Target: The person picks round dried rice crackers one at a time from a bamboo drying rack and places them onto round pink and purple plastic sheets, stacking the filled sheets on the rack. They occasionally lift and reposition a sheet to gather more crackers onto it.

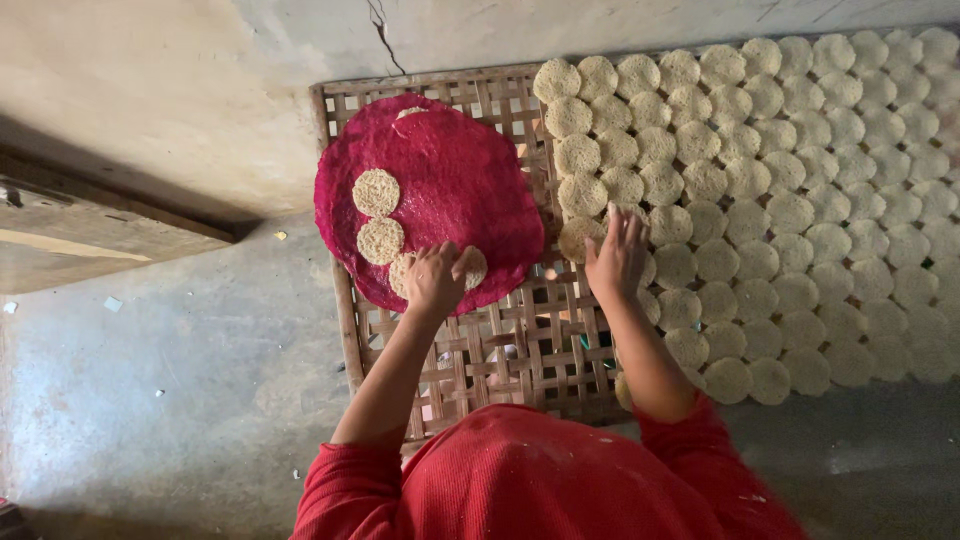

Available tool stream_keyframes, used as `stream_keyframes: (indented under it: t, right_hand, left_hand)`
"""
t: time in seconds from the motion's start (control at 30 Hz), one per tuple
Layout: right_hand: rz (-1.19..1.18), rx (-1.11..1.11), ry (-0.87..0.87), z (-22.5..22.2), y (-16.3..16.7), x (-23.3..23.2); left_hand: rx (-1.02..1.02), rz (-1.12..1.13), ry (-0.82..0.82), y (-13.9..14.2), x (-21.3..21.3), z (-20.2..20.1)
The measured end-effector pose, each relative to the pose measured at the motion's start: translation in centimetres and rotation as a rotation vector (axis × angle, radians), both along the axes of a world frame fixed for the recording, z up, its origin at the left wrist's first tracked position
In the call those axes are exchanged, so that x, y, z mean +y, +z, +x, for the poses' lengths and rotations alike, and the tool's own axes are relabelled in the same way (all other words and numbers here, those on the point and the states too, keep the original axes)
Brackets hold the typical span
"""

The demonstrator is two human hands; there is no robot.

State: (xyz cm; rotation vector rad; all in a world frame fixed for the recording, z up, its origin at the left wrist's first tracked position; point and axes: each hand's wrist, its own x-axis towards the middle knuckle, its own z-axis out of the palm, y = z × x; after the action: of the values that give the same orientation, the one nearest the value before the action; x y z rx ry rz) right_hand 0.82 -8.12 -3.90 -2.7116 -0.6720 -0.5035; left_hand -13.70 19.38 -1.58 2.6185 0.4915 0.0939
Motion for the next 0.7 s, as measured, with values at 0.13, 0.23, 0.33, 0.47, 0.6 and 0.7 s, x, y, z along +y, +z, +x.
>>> stream_keyframes:
  t: [0.13,0.23,0.33,0.47,0.6,0.7]
  right_hand:
    - [0.621,0.584,0.184,-5.0,-0.1,2.0]
    - [1.144,1.489,0.371,-8.8,-1.3,2.4]
    - [0.804,1.283,0.081,-9.2,-2.7,0.9]
    - [0.808,1.053,0.038,-6.2,-3.9,-2.8]
    - [0.474,0.644,0.026,-4.6,-3.8,-5.3]
    - [0.268,0.379,-0.016,-4.6,-2.6,-5.5]
  left_hand:
    - [0.251,-0.376,0.001,0.6,-3.6,-1.3]
    - [-0.152,-0.669,-0.292,0.1,-6.8,-3.7]
    - [-0.197,-0.702,-0.262,-0.9,-6.5,-4.2]
    - [0.013,-0.127,-0.047,-1.7,-0.8,-4.6]
    - [0.103,-0.061,0.025,-1.8,3.4,-5.9]
    - [-0.015,0.006,0.025,-2.4,4.5,-5.8]
